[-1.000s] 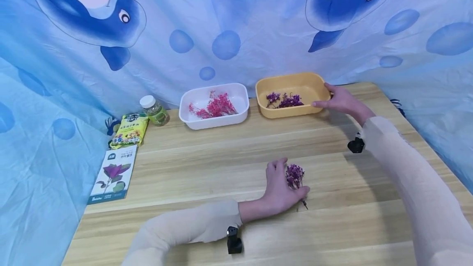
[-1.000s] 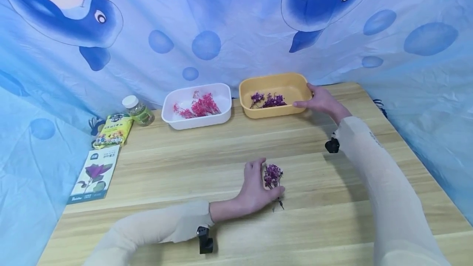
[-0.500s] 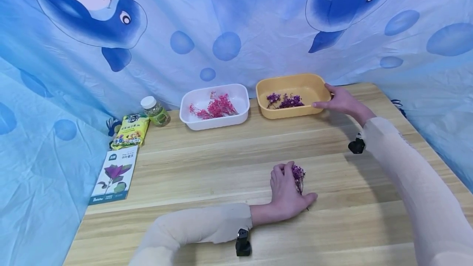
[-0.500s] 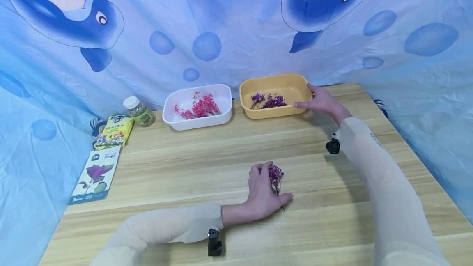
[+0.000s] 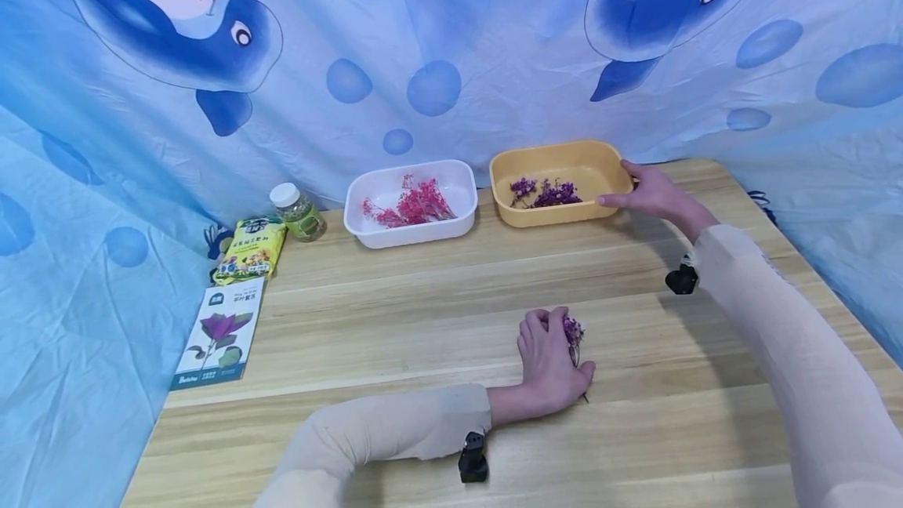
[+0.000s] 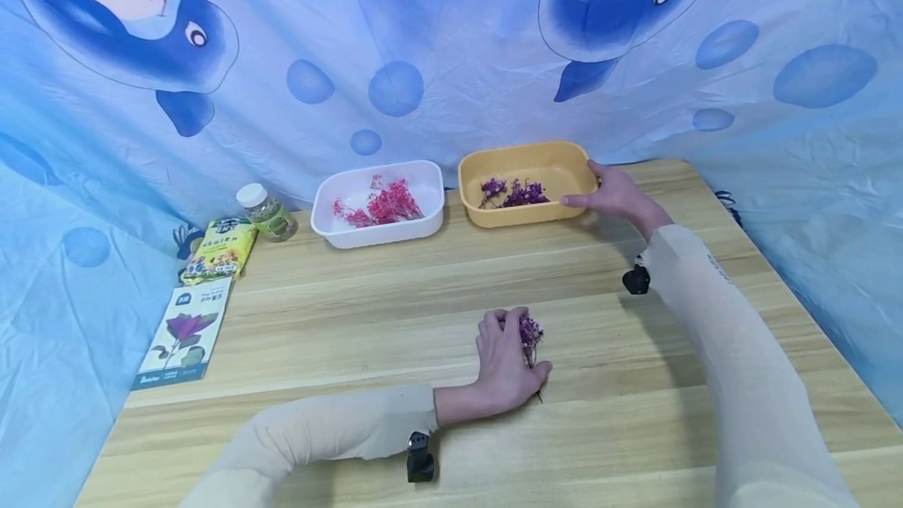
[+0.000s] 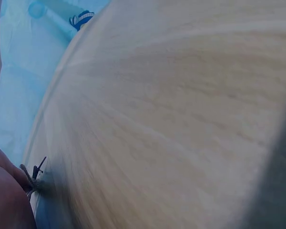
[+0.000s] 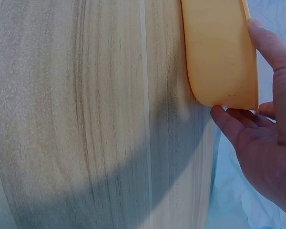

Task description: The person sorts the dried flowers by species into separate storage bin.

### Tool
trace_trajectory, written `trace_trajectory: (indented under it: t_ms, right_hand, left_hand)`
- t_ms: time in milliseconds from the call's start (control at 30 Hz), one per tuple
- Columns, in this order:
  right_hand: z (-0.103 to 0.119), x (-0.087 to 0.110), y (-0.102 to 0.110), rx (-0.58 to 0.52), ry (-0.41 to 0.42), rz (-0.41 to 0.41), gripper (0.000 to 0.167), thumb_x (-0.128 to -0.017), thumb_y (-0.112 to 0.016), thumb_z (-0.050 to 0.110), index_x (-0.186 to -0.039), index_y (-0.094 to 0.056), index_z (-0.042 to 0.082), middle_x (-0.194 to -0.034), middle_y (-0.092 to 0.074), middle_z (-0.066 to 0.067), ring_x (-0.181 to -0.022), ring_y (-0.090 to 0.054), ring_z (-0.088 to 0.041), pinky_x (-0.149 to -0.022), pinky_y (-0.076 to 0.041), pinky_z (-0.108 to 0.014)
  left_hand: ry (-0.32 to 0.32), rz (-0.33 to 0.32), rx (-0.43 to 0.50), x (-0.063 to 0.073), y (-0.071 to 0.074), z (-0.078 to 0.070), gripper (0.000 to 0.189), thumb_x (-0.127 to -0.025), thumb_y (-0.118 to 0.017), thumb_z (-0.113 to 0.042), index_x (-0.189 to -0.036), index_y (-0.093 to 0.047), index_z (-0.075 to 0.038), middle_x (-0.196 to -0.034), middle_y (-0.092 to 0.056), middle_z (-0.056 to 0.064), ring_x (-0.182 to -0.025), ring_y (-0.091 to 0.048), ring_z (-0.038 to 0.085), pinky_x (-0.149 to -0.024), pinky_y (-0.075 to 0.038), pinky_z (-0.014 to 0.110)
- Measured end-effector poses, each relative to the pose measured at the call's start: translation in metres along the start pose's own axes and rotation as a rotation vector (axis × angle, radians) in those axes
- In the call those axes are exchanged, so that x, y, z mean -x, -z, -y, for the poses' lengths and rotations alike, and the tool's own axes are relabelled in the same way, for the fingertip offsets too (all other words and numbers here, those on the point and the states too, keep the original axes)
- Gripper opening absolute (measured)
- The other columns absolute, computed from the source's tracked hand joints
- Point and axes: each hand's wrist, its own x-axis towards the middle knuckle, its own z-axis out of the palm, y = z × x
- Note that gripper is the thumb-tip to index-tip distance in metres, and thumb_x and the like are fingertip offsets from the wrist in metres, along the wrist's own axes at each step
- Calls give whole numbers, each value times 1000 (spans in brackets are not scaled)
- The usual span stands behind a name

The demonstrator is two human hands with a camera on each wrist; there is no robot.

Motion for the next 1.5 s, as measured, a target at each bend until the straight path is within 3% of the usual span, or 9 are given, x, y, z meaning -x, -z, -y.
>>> trace_trajectory:
  t_ms: [233, 433, 667, 767, 1033, 1233, 1367, 1500]
  right_hand:
    - [1, 1, 0, -8, -2, 7, 119, -85, -75, 53, -157, 5, 3, -151, -23, -42, -132, -38, -54, -108, -37, -57]
    - [-1, 0, 2, -12, -8, 10, 118, -86, -75, 51, -157, 5, 3, -154, -18, -40, -135, -34, -54, -111, -33, -58]
    - [-2, 0, 2, -3, -10, 12, 119, -85, -75, 53, -157, 6, 3, -154, -17, -40, -136, -31, -54, -112, -29, -59]
    - [-1, 1, 2, 0, -14, 14, 120, -85, -75, 54, -157, 6, 4, -153, -18, -40, -135, -32, -54, -112, -30, -59]
    - [-2, -2, 1, 6, -2, 8, 121, -84, -76, 55, -157, 5, 3, -153, -21, -40, -134, -35, -53, -111, -33, -58]
    - [-2, -2, 2, 9, -8, -2, 121, -84, -76, 55, -157, 5, 2, -153, -20, -40, -135, -33, -53, -111, -32, -58]
    - [-1, 0, 2, 4, -13, -2, 120, -84, -76, 54, -157, 4, 3, -153, -20, -40, -135, -34, -53, -110, -33, -58]
    - [0, 0, 1, -2, -15, 2, 120, -84, -76, 53, -157, 4, 3, -153, -20, -40, -135, -34, -53, -110, -33, -58]
  left_hand:
    - [-23, 27, 86, -3, 6, 5, 71, -70, -81, -6, -135, -53, -13, -115, -40, 4, -104, -39, 18, -93, -38, 29]
    - [-86, 41, 242, -5, 15, 14, 69, -72, -73, 7, -136, -54, -7, -116, -42, 9, -107, -44, 22, -97, -45, 29]
    - [-107, 106, 362, -13, 28, 22, 71, -75, -73, 7, -141, -49, -4, -121, -46, 14, -109, -53, 26, -103, -46, 32]
    - [-118, 133, 363, -18, 32, 25, 70, -77, -74, 3, -142, -48, -4, -125, -49, 17, -112, -54, 29, -104, -45, 35]
    - [-281, 146, 336, -38, 46, 27, 63, -82, -74, 3, -139, -48, 1, -131, -57, 19, -121, -55, 30, -107, -42, 33]
    - [-216, 173, 341, -61, 57, 22, 64, -82, -75, 3, -140, -52, -3, -122, -57, 17, -109, -57, 25, -99, -47, 28]
    - [-146, 195, 385, -80, 65, 13, 70, -81, -75, 6, -145, -49, -7, -122, -53, 17, -92, -59, 24, -82, -55, 24]
    - [-136, 198, 396, -104, 75, 4, 73, -82, -76, 5, -147, -46, -7, -132, -51, 17, -101, -61, 26, -85, -55, 24]
